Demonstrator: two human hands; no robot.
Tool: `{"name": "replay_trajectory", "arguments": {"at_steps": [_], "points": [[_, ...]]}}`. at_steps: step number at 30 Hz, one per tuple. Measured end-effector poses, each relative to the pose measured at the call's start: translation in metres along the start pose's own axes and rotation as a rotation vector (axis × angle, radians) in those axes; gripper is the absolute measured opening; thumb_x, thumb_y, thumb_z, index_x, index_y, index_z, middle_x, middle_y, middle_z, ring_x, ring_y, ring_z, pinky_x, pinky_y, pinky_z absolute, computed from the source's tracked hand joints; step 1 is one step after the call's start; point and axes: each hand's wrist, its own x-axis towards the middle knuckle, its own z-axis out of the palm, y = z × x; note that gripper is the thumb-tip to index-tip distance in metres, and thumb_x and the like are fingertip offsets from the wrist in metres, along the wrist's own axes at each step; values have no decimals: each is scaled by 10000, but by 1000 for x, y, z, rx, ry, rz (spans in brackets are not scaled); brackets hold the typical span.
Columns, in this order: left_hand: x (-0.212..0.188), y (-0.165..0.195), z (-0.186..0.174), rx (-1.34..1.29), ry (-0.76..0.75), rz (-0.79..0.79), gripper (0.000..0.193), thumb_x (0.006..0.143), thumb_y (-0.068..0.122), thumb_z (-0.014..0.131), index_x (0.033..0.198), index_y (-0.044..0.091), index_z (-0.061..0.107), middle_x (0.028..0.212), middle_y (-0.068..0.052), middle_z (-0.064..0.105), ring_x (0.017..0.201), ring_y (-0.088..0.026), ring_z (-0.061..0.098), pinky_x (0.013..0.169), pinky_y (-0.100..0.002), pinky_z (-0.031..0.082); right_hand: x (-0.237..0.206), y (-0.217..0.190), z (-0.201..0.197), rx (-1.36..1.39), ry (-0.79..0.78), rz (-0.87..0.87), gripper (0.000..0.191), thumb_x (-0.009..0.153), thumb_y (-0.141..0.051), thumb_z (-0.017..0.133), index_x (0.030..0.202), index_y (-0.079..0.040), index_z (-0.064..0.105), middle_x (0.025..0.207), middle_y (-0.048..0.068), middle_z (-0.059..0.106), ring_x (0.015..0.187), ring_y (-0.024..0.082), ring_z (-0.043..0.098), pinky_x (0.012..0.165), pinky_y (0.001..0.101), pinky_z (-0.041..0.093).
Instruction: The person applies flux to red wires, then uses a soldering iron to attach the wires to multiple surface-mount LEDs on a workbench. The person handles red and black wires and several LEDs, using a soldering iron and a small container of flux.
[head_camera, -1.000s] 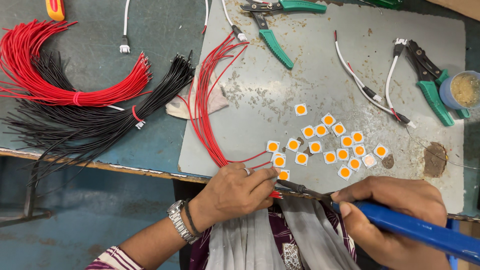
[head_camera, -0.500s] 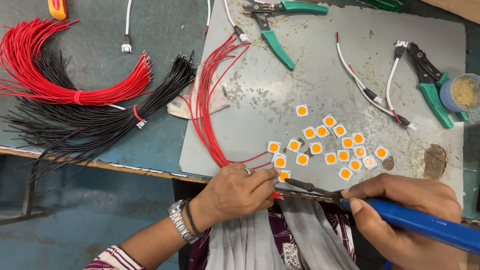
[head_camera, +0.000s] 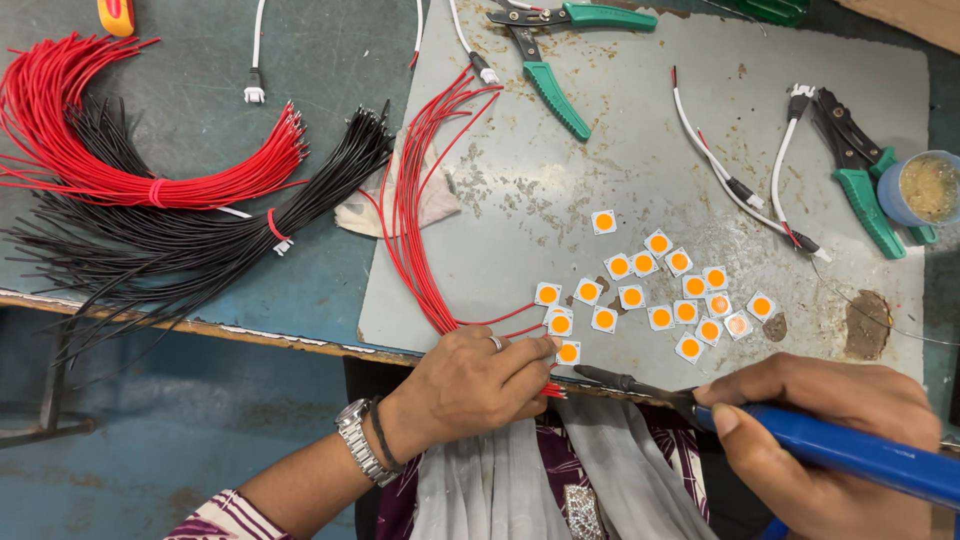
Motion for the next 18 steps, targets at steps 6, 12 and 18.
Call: {"name": "replay_trajectory", "arguments": {"at_steps": [6,12,18], "points": [[-1,1,0,9,-3,-3,265,773,214,809,897,55,637,1092,-61,688,591,-180,581,574,-353,497,-2,-3,-9,-12,18,52,153,777,-131,759,911,-62,786,753,22,719,639,113,699,595,235,564],[2,-4,-3,-43,61,-91,254,760,197,799,905,48,652,1090,-70,702,635,-219,618,577,-367,510,-9,12,-6,152,263,254,242,891,-93,731,1107,13,750,798,142,722,682,207,748,671,291,592],[12,-11,-9,-298,352,-566,216,853,79,739,1037,-13,673,1065,-116,680,836,-270,728,698,-326,594,25,30,55,543,215,13,254,966,-74,654,1208,-2,628,1167,162,762,931,218,787,856,311,625]]}}
